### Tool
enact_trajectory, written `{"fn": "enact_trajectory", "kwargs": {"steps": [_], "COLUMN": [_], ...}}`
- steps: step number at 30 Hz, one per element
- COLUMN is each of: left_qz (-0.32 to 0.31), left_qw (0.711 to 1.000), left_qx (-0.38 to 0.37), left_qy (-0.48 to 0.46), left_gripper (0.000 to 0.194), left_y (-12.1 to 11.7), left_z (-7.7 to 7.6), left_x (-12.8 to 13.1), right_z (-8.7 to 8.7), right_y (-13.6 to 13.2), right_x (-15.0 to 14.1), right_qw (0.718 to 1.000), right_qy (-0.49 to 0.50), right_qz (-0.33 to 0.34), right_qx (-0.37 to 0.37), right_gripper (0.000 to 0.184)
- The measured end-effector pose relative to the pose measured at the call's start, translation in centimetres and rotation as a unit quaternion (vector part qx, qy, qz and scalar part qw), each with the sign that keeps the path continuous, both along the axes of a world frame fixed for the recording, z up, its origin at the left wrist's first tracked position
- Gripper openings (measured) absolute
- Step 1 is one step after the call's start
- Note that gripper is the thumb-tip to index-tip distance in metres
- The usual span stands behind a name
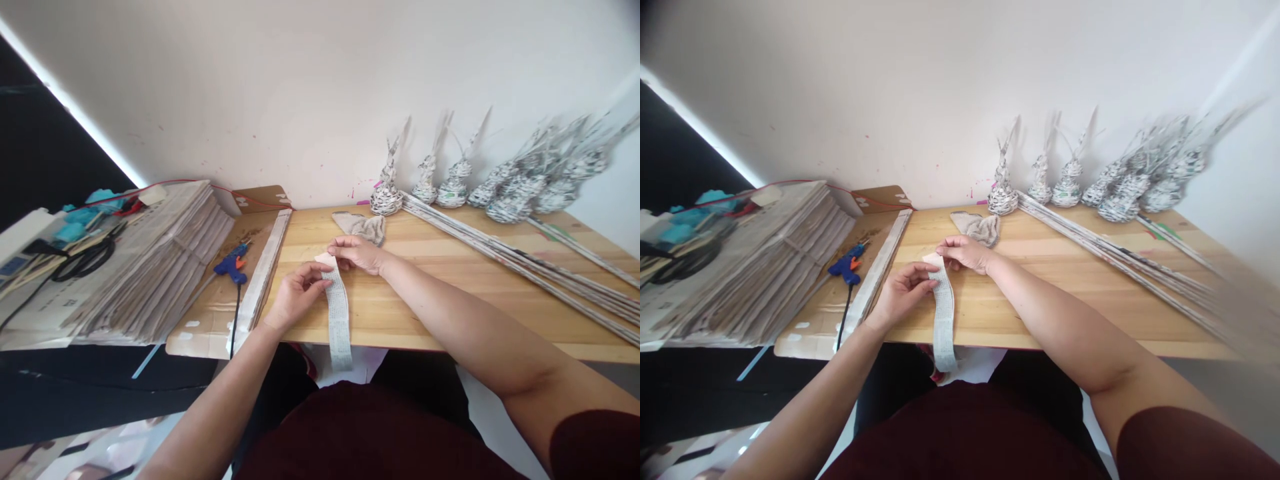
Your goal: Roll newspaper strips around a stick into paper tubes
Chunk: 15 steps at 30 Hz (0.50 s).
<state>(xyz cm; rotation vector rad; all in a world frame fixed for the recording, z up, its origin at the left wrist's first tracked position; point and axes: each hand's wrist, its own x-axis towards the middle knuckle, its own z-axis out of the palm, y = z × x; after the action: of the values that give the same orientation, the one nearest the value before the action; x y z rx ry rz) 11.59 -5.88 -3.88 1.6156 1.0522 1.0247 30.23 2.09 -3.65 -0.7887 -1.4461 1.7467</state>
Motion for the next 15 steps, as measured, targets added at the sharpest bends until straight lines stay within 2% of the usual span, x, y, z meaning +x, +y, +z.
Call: {"fn": "enact_trajectory", "kwargs": {"steps": [4, 8, 12, 15], "left_qz": [-0.038, -0.088, -0.167, -0.239], "left_qw": [0.998, 0.991, 0.970, 0.947], "left_qx": [-0.030, -0.063, -0.056, -0.052], "left_qy": [0.035, 0.084, 0.170, 0.206], "left_gripper": [0.020, 0.015, 0.017, 0.024], "left_y": [-2.8, -6.2, -8.9, -10.0], "left_z": [0.4, 1.5, 2.8, 3.3], "left_x": [-0.2, -0.7, -1.3, -1.7], "right_z": [-0.3, -0.2, 0.0, 0.1], "right_y": [0.2, 0.2, 0.1, 0.1], "right_x": [0.0, 0.0, 0.1, 0.2], "right_qw": [0.999, 0.998, 0.996, 0.995], "right_qy": [0.033, 0.061, 0.075, 0.080], "right_qz": [0.000, 0.003, 0.002, -0.001], "right_qx": [-0.015, -0.035, -0.054, -0.059], "right_gripper": [0.035, 0.034, 0.031, 0.029]}}
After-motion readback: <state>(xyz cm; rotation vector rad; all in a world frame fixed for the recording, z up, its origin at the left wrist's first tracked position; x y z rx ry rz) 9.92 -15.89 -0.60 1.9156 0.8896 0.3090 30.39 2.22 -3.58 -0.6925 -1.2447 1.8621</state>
